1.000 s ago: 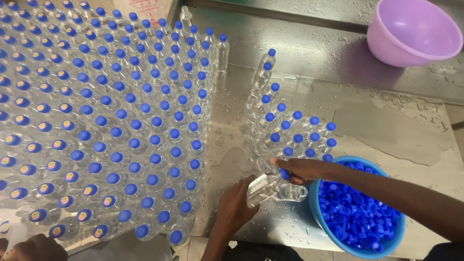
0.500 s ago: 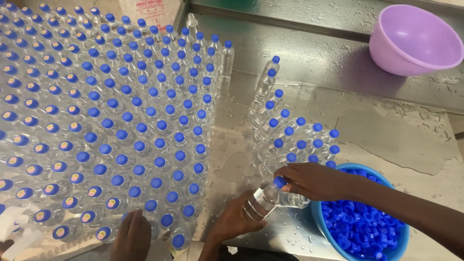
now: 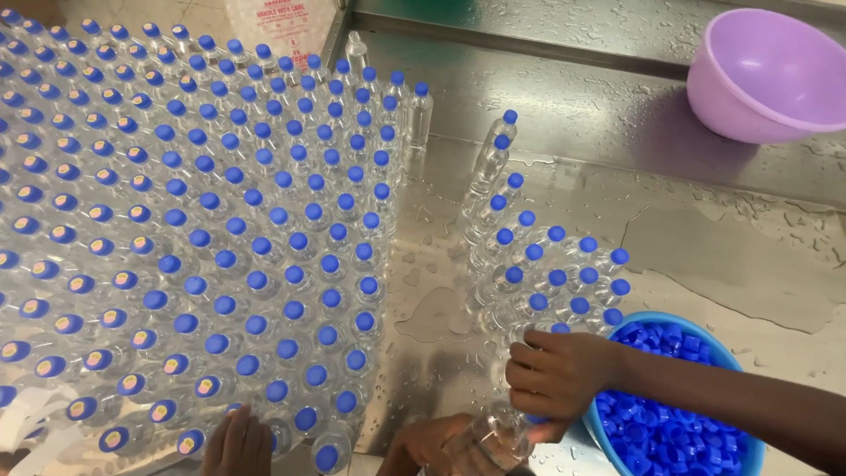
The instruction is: Manually capping plastic water bottles by picking up caps from a basin and screwing them onto the bottles.
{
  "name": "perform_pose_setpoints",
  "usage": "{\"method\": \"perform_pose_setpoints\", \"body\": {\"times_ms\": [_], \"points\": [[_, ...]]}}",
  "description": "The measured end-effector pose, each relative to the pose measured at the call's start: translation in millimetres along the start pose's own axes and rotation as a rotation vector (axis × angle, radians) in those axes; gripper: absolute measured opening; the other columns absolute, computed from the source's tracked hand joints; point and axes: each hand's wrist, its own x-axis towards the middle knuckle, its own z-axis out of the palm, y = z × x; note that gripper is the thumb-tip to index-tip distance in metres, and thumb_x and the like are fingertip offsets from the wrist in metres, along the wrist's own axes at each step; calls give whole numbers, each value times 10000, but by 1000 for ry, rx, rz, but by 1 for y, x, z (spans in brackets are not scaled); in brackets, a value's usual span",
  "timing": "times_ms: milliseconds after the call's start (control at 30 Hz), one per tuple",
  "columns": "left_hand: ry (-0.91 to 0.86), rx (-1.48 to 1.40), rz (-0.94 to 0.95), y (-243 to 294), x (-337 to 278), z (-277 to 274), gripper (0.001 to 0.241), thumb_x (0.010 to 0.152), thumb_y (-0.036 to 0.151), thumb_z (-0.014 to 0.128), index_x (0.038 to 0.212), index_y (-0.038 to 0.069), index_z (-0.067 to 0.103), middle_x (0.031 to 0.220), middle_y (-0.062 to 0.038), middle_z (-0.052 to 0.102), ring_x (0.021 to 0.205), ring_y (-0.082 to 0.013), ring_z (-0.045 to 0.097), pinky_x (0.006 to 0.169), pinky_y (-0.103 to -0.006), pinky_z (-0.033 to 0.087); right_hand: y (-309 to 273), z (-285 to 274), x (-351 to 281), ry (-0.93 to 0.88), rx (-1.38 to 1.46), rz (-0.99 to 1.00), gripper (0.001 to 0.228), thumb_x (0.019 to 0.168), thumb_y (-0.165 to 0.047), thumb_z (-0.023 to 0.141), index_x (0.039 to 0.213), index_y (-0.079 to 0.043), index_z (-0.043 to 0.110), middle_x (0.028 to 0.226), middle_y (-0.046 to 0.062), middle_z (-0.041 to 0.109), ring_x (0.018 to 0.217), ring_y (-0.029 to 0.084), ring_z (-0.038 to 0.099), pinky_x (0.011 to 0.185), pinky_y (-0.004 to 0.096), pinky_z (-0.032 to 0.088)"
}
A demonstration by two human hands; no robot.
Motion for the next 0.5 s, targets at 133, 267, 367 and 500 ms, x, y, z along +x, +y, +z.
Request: {"method": "perform_pose_setpoints", "body": {"times_ms": [133, 267, 367, 500], "points": [[-107, -337, -261, 133, 210, 63, 71, 966, 50, 693, 967, 119, 673, 1005, -141, 810, 1003, -332, 783, 734, -413, 629, 6, 55, -28, 49, 220, 325, 494, 1132, -347, 321, 701, -157, 469, 647, 15, 387, 532, 178, 336, 520, 369, 259], [-1145, -1645, -980, 104, 314, -107, 610, 879, 268, 713, 1479, 243, 607, 981, 17, 789, 781, -126, 702, 633, -284, 578, 29, 126, -61, -257, 768, 1467, 610, 1126, -476, 388, 574, -223, 448, 519, -68, 317, 451, 97, 227, 464, 329, 248], [-814, -842, -644, 172, 280, -42, 1051, 816, 307, 921, 1647, 131, 302, 1300, -132, 627, 1090, -402, 692, 922, -555, 550, 73, 109, -25, -709, 963, 1663, 573, 1123, -438, 277, 610, -187, 318, 560, -12, 270, 505, 156, 196, 594, 409, 283], [-730, -891, -731, 177, 286, -4, 1076, 797, 225, 990, 1633, 106, 323, 1394, -201, 649, 1157, -409, 699, 884, -564, 631, 109, 111, -15, -881, 807, 1512, 654, 1200, -528, 192, 745, -165, 490, 689, -3, 471, 612, 132, 446, 730, 374, 549]]}}
